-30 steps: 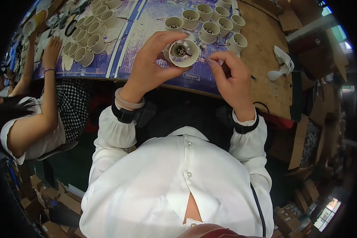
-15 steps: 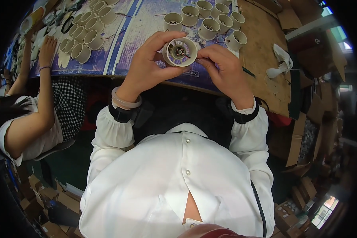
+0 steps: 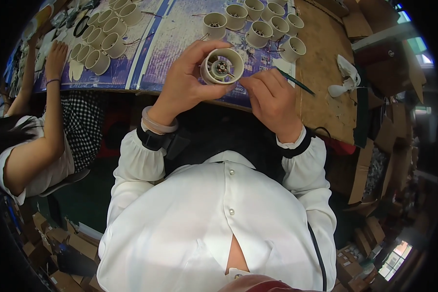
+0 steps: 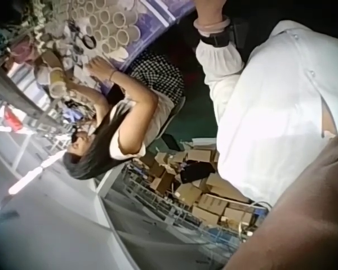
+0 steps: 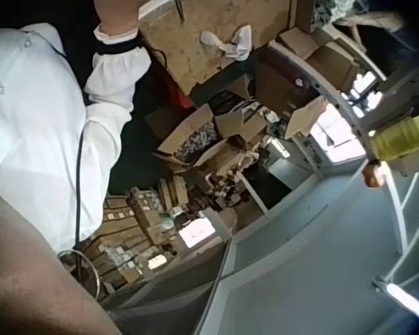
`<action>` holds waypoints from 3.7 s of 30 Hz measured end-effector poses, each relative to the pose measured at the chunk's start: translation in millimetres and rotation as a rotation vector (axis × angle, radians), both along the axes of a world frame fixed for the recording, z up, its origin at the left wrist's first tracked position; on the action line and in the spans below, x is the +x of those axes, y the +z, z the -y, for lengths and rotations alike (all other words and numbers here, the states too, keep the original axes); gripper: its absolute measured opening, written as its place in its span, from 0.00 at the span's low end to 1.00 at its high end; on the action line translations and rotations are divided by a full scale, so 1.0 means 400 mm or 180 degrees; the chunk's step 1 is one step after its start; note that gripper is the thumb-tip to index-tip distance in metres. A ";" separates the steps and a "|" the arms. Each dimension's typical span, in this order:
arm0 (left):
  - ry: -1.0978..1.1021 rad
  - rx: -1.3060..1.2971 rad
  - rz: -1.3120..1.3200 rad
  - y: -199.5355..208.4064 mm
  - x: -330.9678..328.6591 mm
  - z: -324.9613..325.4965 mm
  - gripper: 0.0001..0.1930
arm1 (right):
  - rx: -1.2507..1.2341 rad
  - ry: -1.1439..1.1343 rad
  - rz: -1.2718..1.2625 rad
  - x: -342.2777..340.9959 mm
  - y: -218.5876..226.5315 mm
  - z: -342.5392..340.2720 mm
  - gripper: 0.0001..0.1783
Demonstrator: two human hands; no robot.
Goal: The person picks up a plastic housing and a motor, inserts the motor into the housing, and uses tweezers to position the wires. They apply glue from a small bottle to the components and place the assembled unit back on the table.
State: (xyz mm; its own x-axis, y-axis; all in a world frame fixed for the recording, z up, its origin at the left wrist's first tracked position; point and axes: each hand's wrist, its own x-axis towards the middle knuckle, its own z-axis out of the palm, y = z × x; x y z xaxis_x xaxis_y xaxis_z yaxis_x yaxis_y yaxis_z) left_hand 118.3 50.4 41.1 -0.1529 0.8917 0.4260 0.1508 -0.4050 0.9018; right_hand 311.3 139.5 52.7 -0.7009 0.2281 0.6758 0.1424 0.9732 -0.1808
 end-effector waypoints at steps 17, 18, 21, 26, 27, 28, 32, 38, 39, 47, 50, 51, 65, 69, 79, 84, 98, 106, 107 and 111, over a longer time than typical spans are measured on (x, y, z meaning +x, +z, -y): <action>0.0155 -0.0322 -0.0413 -0.057 0.030 -0.005 0.33 | -0.0243 -0.0226 0.0658 0.017 -0.050 0.005 0.14; 0.0111 -0.0402 -0.0378 -0.064 0.033 -0.007 0.32 | -0.0396 -0.0210 0.0710 0.024 -0.052 0.003 0.14; 0.0109 -0.0594 -0.0319 -0.080 0.027 -0.005 0.32 | -0.0500 -0.0336 0.0442 0.051 -0.046 -0.048 0.14; 0.0219 -0.0498 -0.0100 -0.105 0.019 -0.020 0.32 | -0.0176 -0.1779 0.1414 0.161 -0.017 -0.127 0.14; 0.0330 -0.0396 -0.0139 -0.110 0.022 -0.023 0.33 | -0.0176 -0.2310 0.2081 0.166 -0.022 -0.132 0.15; 0.0442 -0.0297 -0.0179 -0.114 0.023 -0.026 0.33 | -0.0186 -0.2265 0.2092 0.162 -0.021 -0.126 0.15; 0.0192 -0.0416 -0.0120 -0.110 0.016 -0.029 0.33 | -0.0089 -0.2158 0.2200 0.144 -0.007 -0.093 0.14; 0.0255 -0.0470 -0.0264 -0.104 0.012 -0.025 0.34 | 0.0206 -0.1562 0.1628 0.150 -0.024 -0.118 0.12; 0.0275 -0.0494 -0.0336 -0.102 0.012 -0.026 0.34 | 0.0205 -0.1453 0.1564 0.148 -0.021 -0.121 0.12; 0.0340 -0.0506 -0.0326 -0.110 0.010 -0.036 0.33 | -0.2153 -0.0537 -0.0090 0.065 -0.012 -0.043 0.06; 0.0351 -0.0476 -0.0237 -0.115 0.009 -0.040 0.32 | -0.2564 -0.0570 -0.0362 0.052 -0.041 -0.049 0.06; 0.0336 -0.0476 -0.0214 -0.116 0.010 -0.040 0.32 | -0.2765 -0.0590 -0.0497 0.046 -0.044 -0.048 0.07; 0.0164 -0.0703 -0.0052 -0.098 0.007 -0.036 0.34 | -0.2139 0.0069 -0.1069 -0.054 -0.070 -0.029 0.09; 0.0236 -0.0626 -0.0171 -0.103 0.005 -0.034 0.34 | -0.2083 0.0065 -0.0813 -0.052 -0.072 -0.031 0.11; 0.0215 -0.0708 -0.0114 -0.104 0.006 -0.035 0.34 | -0.1847 -0.0096 -0.0578 -0.060 -0.059 -0.030 0.10; 0.0233 -0.0715 -0.0242 -0.108 0.002 -0.033 0.34 | -0.2111 -0.0064 -0.0738 -0.069 -0.070 -0.035 0.09; 0.0365 -0.0417 -0.0142 -0.116 0.002 -0.035 0.31 | -0.1921 0.0306 -0.1277 -0.050 -0.042 -0.034 0.10; -0.0001 -0.0295 0.0676 -0.100 -0.013 -0.027 0.33 | -0.1946 -0.0006 -0.1114 0.028 -0.011 -0.075 0.09; -0.0031 -0.0266 0.0715 -0.092 -0.012 -0.026 0.33 | -0.1890 -0.0198 -0.0783 0.031 -0.010 -0.075 0.08; -0.0110 -0.0227 0.0705 -0.076 -0.009 -0.023 0.33 | -0.1028 -0.0033 -0.0093 0.007 0.020 -0.073 0.08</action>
